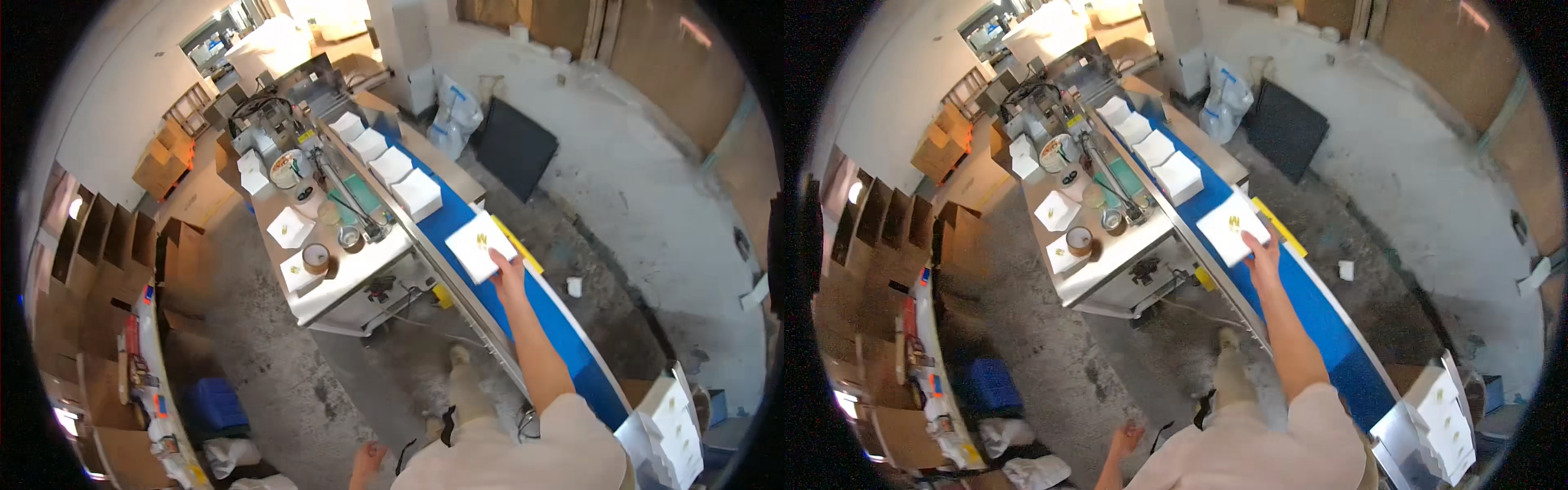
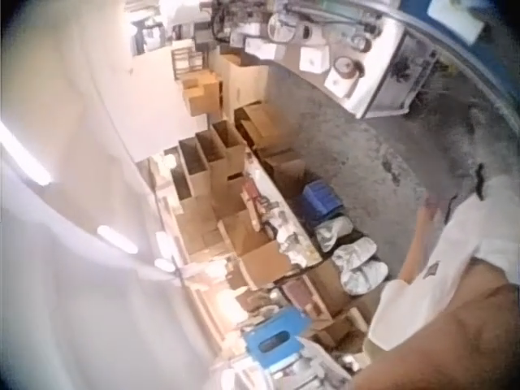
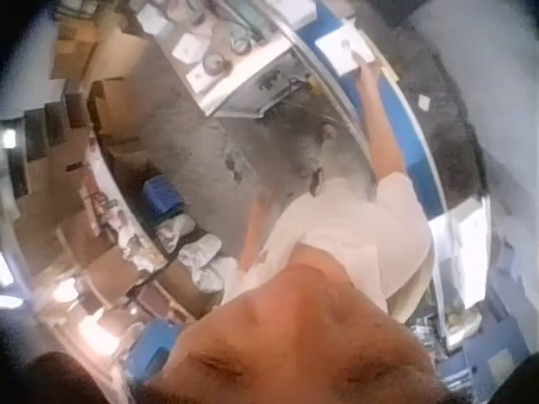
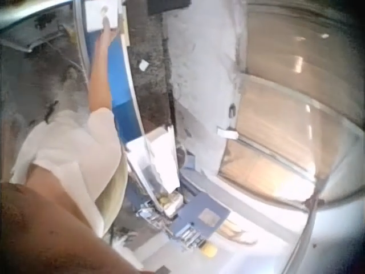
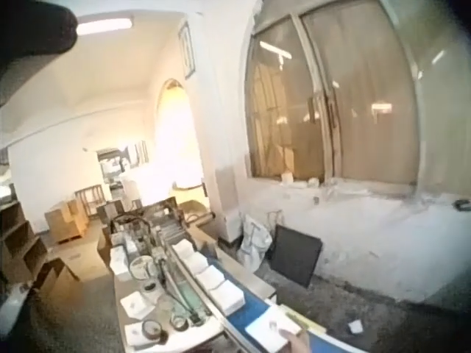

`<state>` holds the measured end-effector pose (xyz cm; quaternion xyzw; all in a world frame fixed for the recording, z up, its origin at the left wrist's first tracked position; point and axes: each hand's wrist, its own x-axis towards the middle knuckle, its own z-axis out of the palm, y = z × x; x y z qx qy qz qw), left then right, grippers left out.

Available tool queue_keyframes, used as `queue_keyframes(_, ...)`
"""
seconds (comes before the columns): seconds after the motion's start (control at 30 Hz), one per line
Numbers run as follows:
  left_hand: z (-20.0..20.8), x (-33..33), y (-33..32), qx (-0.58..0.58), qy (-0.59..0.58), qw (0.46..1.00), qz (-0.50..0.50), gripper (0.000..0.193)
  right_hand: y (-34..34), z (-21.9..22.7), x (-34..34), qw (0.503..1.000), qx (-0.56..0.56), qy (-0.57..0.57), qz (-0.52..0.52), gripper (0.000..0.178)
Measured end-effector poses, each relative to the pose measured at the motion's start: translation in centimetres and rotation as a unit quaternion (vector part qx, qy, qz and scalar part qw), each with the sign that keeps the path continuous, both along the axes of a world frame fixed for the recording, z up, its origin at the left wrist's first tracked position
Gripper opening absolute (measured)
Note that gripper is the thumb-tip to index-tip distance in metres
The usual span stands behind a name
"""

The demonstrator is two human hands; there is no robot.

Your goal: Removing paper products from a production machine and placing them neatly onto a conveyor belt for packaging.

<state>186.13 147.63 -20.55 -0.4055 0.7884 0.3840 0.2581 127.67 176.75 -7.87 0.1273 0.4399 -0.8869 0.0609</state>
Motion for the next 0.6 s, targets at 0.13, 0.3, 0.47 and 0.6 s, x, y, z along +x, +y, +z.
queue_keyframes(0.13, -1.3, 1.9, -2.7, 0.108, 0.033, 0.975, 0.190, 0.041, -6.0, -5.5, -9.0, 0.997, 0.004, -0.072, 0.010, 0.093)
queue_keyframes(0.3, 5.4, -2.1, -2.0, 0.274, 0.025, 0.859, 0.432, 0.032, -9.6, -9.5, -13.4, 0.993, 0.012, -0.117, 0.013, 0.096)
queue_keyframes(0.47, 7.0, -11.7, -0.8, 0.133, 0.034, 0.957, 0.257, 0.039, -11.3, -14.2, -14.7, 0.991, 0.057, -0.120, 0.003, 0.094)
queue_keyframes(0.6, 9.9, -19.5, 0.5, 0.208, 0.015, 0.937, 0.280, 0.043, -11.9, -11.9, -14.3, 0.985, 0.110, -0.136, -0.011, 0.096)
